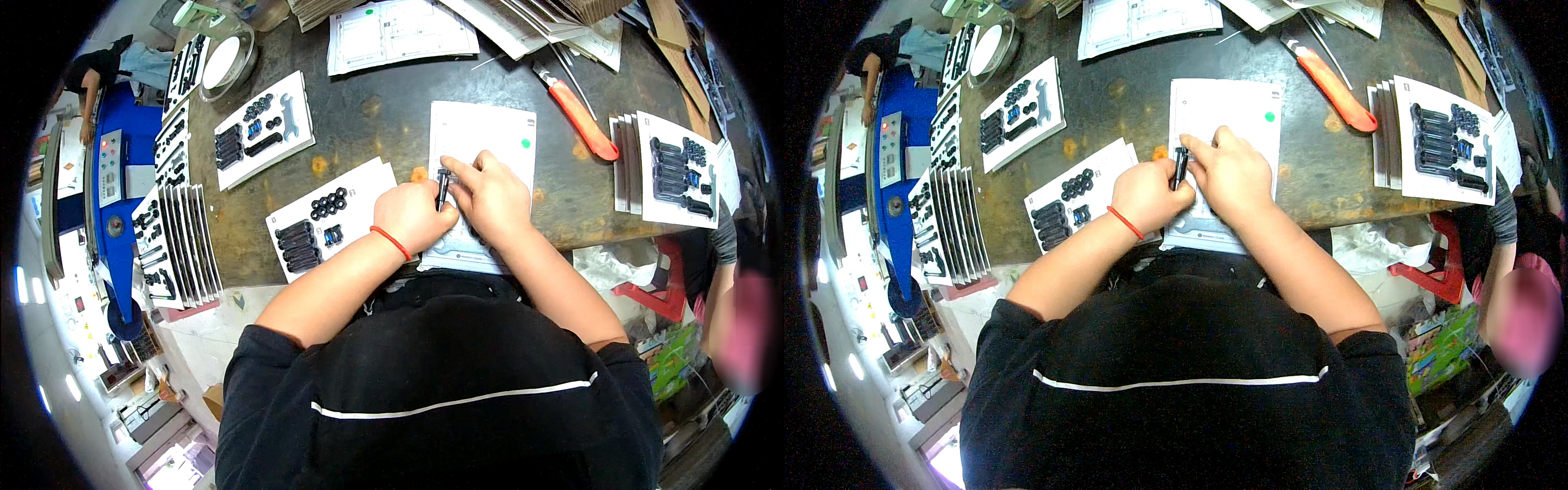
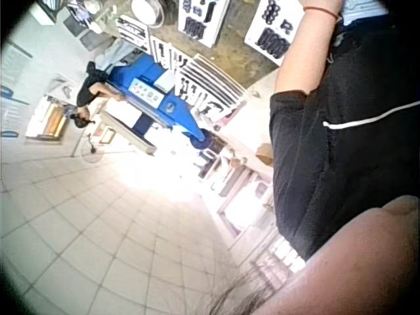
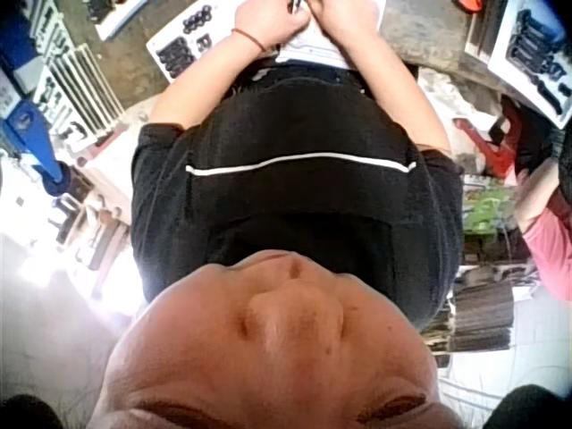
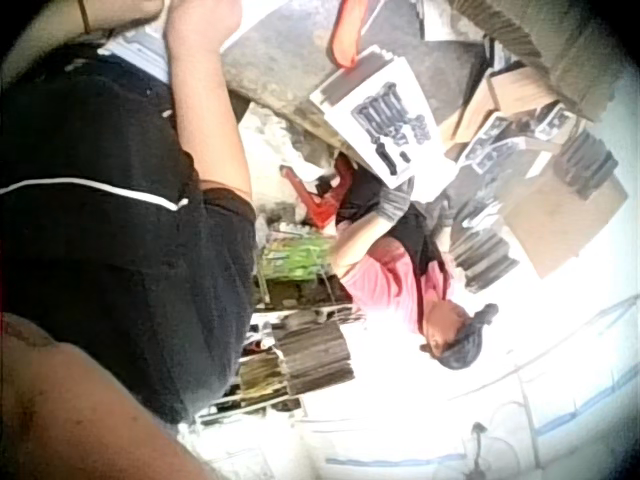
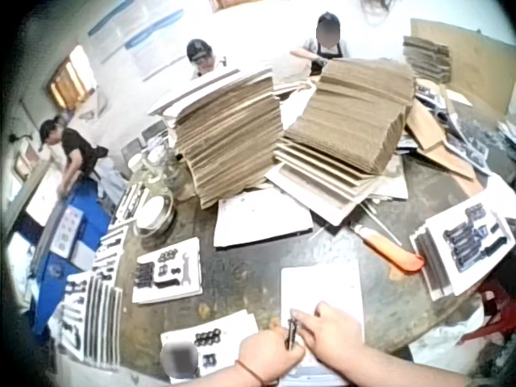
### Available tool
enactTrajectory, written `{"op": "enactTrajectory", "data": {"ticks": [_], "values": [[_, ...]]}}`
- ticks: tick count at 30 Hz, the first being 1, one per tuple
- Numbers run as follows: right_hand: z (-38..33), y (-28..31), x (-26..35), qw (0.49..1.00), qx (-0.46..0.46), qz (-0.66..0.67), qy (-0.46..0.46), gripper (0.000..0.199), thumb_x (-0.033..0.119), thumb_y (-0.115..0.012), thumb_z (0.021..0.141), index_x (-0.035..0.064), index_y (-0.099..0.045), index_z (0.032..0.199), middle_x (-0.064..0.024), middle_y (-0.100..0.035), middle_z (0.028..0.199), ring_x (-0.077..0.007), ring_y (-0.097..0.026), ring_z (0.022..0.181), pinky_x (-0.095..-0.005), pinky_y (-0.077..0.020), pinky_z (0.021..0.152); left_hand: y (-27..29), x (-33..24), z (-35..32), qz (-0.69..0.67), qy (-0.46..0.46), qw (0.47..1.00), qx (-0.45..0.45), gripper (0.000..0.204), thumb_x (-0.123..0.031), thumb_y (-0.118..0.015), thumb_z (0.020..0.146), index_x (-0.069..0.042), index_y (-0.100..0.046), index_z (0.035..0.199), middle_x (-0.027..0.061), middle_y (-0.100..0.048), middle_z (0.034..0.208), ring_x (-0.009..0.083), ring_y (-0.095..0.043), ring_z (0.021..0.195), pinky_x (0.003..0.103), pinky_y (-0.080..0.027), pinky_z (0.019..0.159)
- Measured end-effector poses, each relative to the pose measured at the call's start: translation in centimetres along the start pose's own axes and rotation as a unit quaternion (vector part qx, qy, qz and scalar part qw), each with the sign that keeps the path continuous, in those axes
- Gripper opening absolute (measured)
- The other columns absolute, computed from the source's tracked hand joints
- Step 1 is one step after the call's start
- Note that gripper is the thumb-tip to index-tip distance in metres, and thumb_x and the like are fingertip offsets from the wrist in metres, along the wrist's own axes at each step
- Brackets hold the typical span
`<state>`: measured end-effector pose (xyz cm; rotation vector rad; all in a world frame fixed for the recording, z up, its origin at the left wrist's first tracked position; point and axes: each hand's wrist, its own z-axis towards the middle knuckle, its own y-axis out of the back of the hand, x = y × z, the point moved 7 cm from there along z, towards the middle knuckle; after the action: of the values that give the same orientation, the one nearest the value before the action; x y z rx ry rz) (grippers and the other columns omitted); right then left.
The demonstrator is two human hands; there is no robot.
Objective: The person assembles small mechanical parts on a workbench. They use a utility knife to cut open packaging and place cylindrical and circular components onto a printed layout sheet, then stack the completed sheets.
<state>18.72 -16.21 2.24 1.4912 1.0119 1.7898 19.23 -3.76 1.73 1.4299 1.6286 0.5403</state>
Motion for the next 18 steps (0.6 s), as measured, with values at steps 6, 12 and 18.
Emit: {"op": "enactTrajectory", "data": {"ticks": [6, 12, 18], "values": [[-0.2, 0.2, -0.2, 0.999, -0.031, 0.005, -0.007, 0.033, 0.023, -0.073, 0.078, 0.0288, -0.075, 0.111, -0.0061, -0.055, 0.085, -0.0255, -0.061, 0.075, -0.0377, -0.0515, 0.065, -0.7, 0.6, -0.2, -0.042, -0.026, 0.998, -0.040, 0.036, -0.035, -0.058, 0.080, -0.001, -0.069, 0.080, 0.0210, -0.069, 0.076, 0.0385, -0.068, 0.073, 0.048, -0.054, 0.070], [0.2, -0.3, -0.3, 0.999, -0.030, -0.014, -0.015, 0.032, 0.024, -0.073, 0.078, 0.0270, -0.076, 0.109, -0.0067, -0.056, 0.083, -0.0257, -0.062, 0.074, -0.0377, -0.0520, 0.063, 0.4, -4.2, -3.4, -0.222, -0.216, 0.950, 0.048, 0.022, -0.024, -0.059, 0.080, -0.003, -0.062, 0.076, 0.0195, -0.063, 0.067, 0.0413, -0.063, 0.067, 0.048, -0.050, 0.063], [-0.1, 0.9, -0.5, 0.997, -0.046, 0.054, -0.012, 0.028, 0.024, -0.071, 0.083, 0.0222, -0.074, 0.110, -0.0070, -0.058, 0.084, -0.0290, -0.062, 0.076, -0.0396, -0.0514, 0.068, 3.7, -3.2, -4.8, -0.176, -0.193, 0.962, -0.074, 0.018, -0.022, -0.058, 0.083, -0.005, -0.061, 0.088, 0.0184, -0.065, 0.073, 0.0396, -0.064, 0.066, 0.048, -0.051, 0.064]]}}
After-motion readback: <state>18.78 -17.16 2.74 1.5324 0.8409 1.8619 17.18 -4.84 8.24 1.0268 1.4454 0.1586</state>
